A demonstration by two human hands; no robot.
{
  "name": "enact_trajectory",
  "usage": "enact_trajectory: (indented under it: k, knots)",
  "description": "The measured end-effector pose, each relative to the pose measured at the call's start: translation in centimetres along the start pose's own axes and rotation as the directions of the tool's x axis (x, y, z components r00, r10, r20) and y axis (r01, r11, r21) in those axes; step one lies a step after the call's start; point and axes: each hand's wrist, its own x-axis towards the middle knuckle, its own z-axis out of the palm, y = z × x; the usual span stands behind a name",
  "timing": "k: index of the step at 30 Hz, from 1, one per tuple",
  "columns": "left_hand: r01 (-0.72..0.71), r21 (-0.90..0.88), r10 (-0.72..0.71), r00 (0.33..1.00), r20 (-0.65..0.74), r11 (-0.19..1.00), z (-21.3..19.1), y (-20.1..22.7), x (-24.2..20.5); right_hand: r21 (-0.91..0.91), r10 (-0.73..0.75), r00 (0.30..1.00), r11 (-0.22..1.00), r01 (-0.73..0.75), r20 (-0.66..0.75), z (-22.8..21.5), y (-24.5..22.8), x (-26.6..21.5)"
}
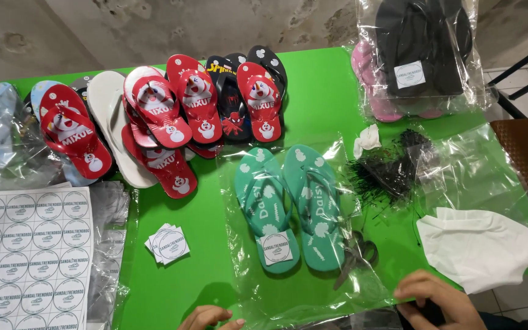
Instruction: The person wipes the soles of flip-flops with a white cloth, ties the straps together with a black zip tie, and places the pair into a clear plastic bag. They then affix a round sticker to the outside of the bag. The person repeats this process for a second pair of flip-flops.
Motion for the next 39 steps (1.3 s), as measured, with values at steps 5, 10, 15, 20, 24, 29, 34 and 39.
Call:
enact_trajectory:
  k: [5, 10, 15, 20, 24, 29, 34, 39]
  knots:
    - [-0.167, 0.133, 0.174, 0.984, -0.039, 0.977, -1.7, 3.5, 1.7, -0.351, -0.019, 1.0, 0.936, 0.011, -0.021, 2.2, 1.6, 0.8]
    - [-0.146, 0.107, 0.145, 0.989, 0.012, 0.984, -2.9, 4.2, 1.8, -0.412, -0.184, 0.981, 0.899, 0.146, -0.054, 2.6, 2.0, 0.5]
    - [-0.401, 0.232, 0.423, 0.905, -0.052, 0.886, -5.1, 5.2, 3.0, -0.381, -0.178, 0.978, 0.916, 0.123, -0.112, 1.7, 3.8, -0.2]
    - [-0.048, -0.078, 0.047, 0.999, -0.009, 0.996, -3.9, 5.5, 2.2, -0.27, -0.055, 0.992, 0.962, 0.024, -0.11, 2.3, 1.7, -0.2]
    - [0.012, -0.124, -0.002, 0.997, 0.078, 0.992, -4.3, 7.7, 1.8, -0.12, -0.075, 0.99, 0.991, 0.061, -0.117, 2.7, 2.2, -0.7]
    - [-0.053, -0.163, 0.032, 0.991, -0.129, 0.985, -3.4, 9.7, 2.6, 0.007, 0.22, 0.964, 0.975, -0.222, -0.147, 3.0, 1.6, -1.0]
    - [0.164, -0.16, -0.183, 0.977, -0.112, 0.973, -2.9, 8.7, 1.7, 0.014, 0.449, 0.862, 0.889, -0.459, -0.234, 3.6, 1.1, -0.6]
    - [0.28, -0.118, -0.283, 0.959, -0.015, 0.953, -4.2, 9.7, 2.1, 0.154, 0.618, 0.741, 0.785, -0.6, -0.262, 4.0, -0.4, 0.1]
